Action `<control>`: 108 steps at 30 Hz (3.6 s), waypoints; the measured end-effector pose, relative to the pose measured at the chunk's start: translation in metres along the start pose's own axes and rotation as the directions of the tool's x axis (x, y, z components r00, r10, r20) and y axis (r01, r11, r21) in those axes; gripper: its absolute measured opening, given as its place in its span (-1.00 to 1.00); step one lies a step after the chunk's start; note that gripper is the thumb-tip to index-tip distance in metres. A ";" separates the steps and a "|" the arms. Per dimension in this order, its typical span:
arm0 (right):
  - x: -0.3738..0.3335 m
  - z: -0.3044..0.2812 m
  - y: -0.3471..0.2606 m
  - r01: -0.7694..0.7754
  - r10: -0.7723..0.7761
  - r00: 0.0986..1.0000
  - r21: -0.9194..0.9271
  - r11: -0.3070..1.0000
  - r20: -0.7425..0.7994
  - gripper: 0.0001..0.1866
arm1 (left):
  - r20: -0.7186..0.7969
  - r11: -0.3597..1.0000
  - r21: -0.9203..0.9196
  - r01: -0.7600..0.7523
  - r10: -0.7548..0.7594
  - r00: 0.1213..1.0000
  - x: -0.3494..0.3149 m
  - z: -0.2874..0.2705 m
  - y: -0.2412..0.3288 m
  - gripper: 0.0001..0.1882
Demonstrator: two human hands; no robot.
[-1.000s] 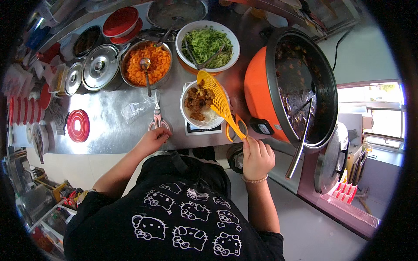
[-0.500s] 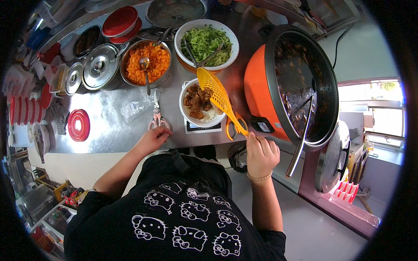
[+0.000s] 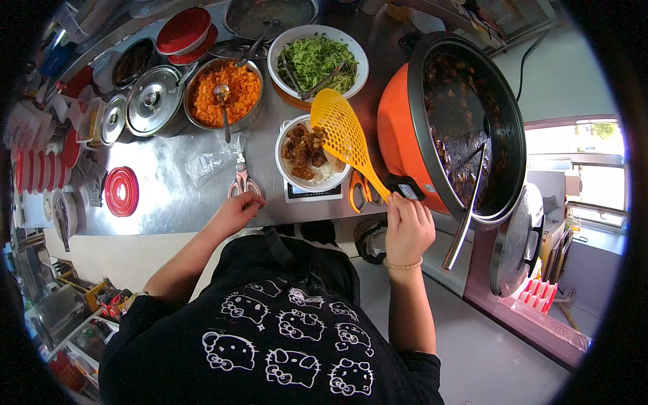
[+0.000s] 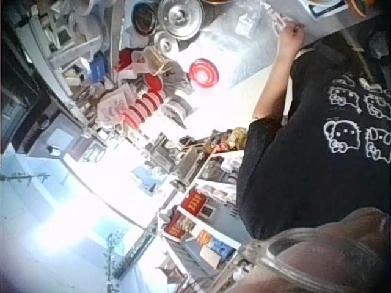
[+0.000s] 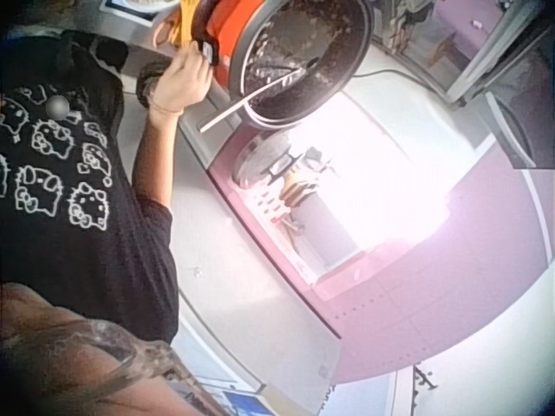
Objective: The person assembles a rice bowl by scooping rice into a container, adding a sausage, then ladling stew and vegetables from a rice cooker. The person closes the container with a lid and places it in a microwave. The person then assembles a second bowl with noodles, broth, and vegetables.
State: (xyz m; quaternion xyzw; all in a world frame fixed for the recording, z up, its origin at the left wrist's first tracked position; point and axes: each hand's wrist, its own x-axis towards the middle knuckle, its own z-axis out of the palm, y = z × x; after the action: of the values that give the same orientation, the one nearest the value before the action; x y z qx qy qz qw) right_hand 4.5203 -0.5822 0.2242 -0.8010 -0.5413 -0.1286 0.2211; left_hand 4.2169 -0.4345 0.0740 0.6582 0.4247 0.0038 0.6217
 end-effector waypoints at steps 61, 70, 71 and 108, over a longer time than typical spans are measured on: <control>-0.003 0.113 -0.068 -0.068 0.064 0.906 -0.005 0.998 0.419 -0.71 | -0.310 0.953 0.191 -0.234 0.284 0.907 -0.006 0.000 0.051 -0.85; 0.008 0.127 -0.071 -0.050 0.061 0.865 -0.035 0.998 0.499 -0.75 | -0.350 0.951 0.171 -0.257 0.302 0.887 -0.011 0.001 0.036 -0.83; 0.009 0.128 -0.070 -0.050 0.053 0.865 -0.019 0.999 0.499 -0.76 | -0.350 0.954 0.172 -0.247 0.294 0.890 -0.011 0.000 0.035 -0.83; 0.024 0.134 -0.062 0.026 -0.029 0.772 0.013 1.000 0.635 -0.84 | -0.319 0.976 0.114 -0.186 0.213 0.923 -0.010 -0.009 0.044 -0.83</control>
State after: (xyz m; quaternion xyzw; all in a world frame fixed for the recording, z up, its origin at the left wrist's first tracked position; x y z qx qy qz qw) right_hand 4.4677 -0.4769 0.1316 -0.7890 -0.5960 0.1469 0.0250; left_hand 4.2299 -0.4268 0.1174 0.7129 0.4532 0.1596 0.5109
